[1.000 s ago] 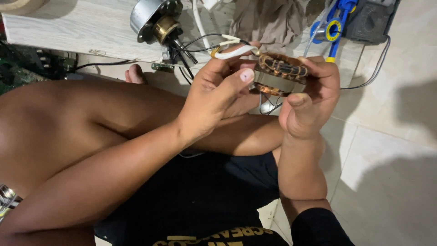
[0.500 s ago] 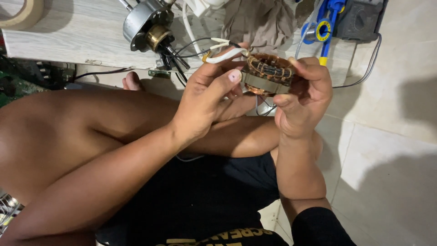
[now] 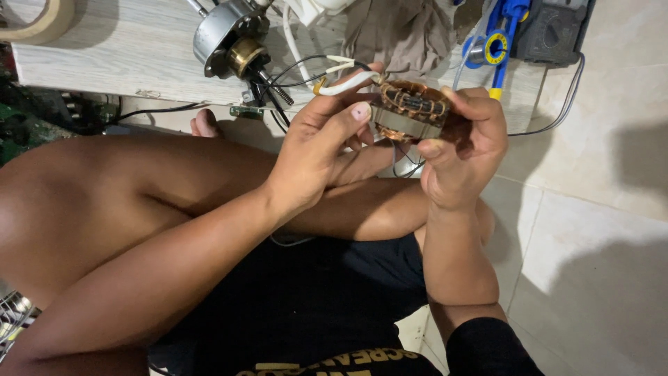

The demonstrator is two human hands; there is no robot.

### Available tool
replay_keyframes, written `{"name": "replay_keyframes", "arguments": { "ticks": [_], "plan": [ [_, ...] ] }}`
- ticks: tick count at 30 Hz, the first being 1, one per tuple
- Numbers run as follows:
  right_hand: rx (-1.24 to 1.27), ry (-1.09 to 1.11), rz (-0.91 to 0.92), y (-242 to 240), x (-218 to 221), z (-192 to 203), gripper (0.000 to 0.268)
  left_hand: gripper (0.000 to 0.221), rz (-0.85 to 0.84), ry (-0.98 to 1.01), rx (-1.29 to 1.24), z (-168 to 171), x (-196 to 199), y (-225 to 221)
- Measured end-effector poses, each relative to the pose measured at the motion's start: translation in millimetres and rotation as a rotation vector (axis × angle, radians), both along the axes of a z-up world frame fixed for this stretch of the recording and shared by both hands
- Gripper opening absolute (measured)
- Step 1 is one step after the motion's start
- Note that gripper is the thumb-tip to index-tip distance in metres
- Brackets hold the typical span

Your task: Inspecting the stator and rotor of a fan motor during a repair process.

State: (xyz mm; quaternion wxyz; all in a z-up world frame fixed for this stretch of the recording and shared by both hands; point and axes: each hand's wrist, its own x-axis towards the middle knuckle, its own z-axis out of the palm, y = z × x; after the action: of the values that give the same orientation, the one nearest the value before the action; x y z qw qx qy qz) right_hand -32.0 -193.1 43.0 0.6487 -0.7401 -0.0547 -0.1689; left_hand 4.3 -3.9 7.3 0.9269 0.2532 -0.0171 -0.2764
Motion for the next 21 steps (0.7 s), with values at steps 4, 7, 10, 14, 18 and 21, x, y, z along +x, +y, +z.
{"name": "replay_keyframes", "arguments": {
  "ticks": [4,7,10,14,18,21],
  "plan": [
    [0.014,0.033,-0.014,1.0,1.6,-0.8,0.041,0.045,0.009,-0.019,0.104,-0.2,-0.2,-0.7],
    [0.017,0.060,-0.055,2.6,3.8,-0.2,0.040,0.045,0.015,-0.011,0.155,1.4,1.0,-2.0],
    [0.000,0.135,-0.110,-1.3,3.7,-2.3,0.037,0.048,0.002,0.053,0.238,4.4,3.8,-3.8],
    [-0.028,0.280,-0.087,-11.7,2.9,-8.5,0.032,0.043,-0.077,0.260,0.304,4.0,8.6,-3.2],
    [-0.101,0.355,-0.092,-10.6,5.7,-7.0,0.040,0.043,-0.125,0.211,0.382,12.8,18.5,5.0],
    [0.048,0.340,-0.047,-10.6,5.7,-8.3,0.024,0.049,-0.188,0.338,0.429,18.6,24.7,8.3]
  ]
}}
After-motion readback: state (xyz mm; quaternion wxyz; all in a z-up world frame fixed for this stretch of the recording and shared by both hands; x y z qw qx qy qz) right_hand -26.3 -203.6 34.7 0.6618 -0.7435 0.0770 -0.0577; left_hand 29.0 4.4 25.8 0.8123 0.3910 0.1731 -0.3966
